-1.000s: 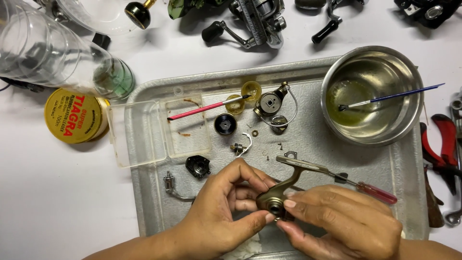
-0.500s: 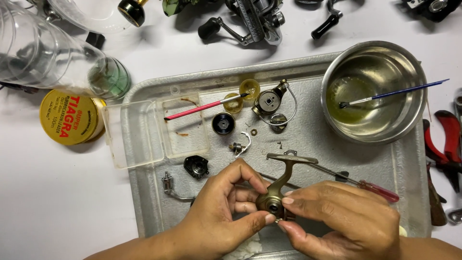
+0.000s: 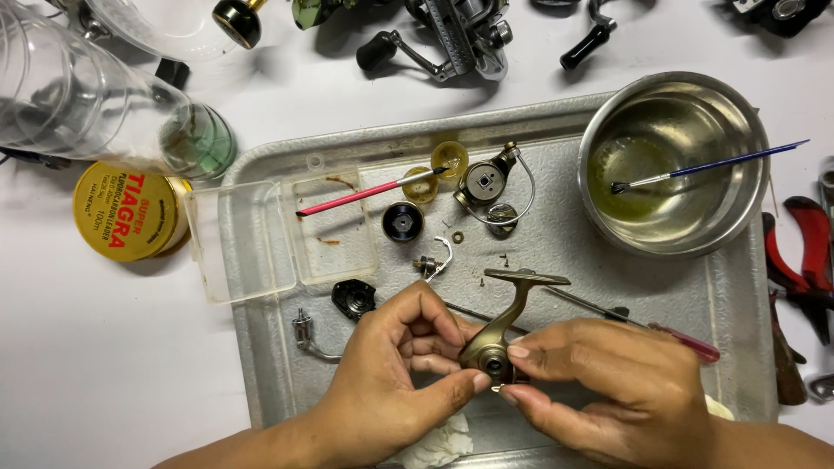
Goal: Disassembling and cleaning the internal components of a spinning fishing reel using a screwdriver and brush.
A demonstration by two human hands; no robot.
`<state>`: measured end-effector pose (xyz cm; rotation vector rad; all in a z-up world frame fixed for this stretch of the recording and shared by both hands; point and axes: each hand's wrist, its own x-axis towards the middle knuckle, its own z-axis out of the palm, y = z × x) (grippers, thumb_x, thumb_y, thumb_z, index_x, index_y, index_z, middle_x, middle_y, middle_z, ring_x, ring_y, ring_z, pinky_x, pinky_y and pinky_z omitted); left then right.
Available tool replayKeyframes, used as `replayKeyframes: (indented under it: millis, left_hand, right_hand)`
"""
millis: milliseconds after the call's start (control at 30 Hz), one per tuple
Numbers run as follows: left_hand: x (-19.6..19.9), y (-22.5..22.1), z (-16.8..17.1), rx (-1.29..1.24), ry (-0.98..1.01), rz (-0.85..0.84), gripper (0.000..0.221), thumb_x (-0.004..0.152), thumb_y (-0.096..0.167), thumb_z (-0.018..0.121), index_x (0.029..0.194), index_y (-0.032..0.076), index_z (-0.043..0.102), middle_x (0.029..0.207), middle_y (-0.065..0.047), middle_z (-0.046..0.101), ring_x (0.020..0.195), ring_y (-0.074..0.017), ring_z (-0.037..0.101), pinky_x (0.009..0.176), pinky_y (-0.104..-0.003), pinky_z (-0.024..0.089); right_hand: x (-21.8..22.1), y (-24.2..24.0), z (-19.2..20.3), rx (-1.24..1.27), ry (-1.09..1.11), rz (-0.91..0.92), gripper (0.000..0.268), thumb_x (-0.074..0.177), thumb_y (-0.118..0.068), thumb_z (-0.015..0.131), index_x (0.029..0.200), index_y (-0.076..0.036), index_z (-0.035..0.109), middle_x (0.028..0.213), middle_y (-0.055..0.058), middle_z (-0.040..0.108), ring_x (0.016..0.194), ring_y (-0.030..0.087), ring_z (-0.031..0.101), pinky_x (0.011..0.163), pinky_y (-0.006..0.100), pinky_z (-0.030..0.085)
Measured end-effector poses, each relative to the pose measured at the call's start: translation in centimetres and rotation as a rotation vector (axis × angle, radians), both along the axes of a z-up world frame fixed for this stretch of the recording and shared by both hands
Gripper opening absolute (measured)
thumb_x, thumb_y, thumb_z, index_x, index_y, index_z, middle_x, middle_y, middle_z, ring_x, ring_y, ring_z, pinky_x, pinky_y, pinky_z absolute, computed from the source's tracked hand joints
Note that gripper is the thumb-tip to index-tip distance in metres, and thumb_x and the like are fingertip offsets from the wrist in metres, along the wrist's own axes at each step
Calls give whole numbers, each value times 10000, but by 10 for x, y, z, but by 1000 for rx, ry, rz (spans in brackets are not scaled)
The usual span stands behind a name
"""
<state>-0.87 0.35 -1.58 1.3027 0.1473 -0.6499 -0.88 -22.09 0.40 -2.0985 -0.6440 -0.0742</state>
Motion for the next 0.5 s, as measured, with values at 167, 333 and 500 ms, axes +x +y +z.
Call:
replayKeyframes:
  millis: [167,333,500]
  left_hand:
    - [1,1,-2,2,36,-11,387,725,84,879,886,134,531,1047,-138,804,831,-102,751,694,-193,619]
    - [2,3,-2,6,30,-28,414,719,138,883,880,158,501,1043,-110,784,819,-99,733,736,-223,628]
    - [1,2,-2,-27,-15,-31,452,733,80,860,887,152,441,1019,-112,791,825,-115,746,728,-223,626]
  right_hand:
    - [-1,1,-3,4,66,-27,227,738,-220,856,868,-58,764,899,68,820,752,130,831,690,205,658]
    - [-4,0,-6,8,105,-50,236,719,-242,872,853,-78,766,891,60,822,727,117,828,667,197,654]
    - [-4,3,-5,48,160,-54,224,721,-233,870,858,-89,767,878,55,822,722,114,827,665,191,640]
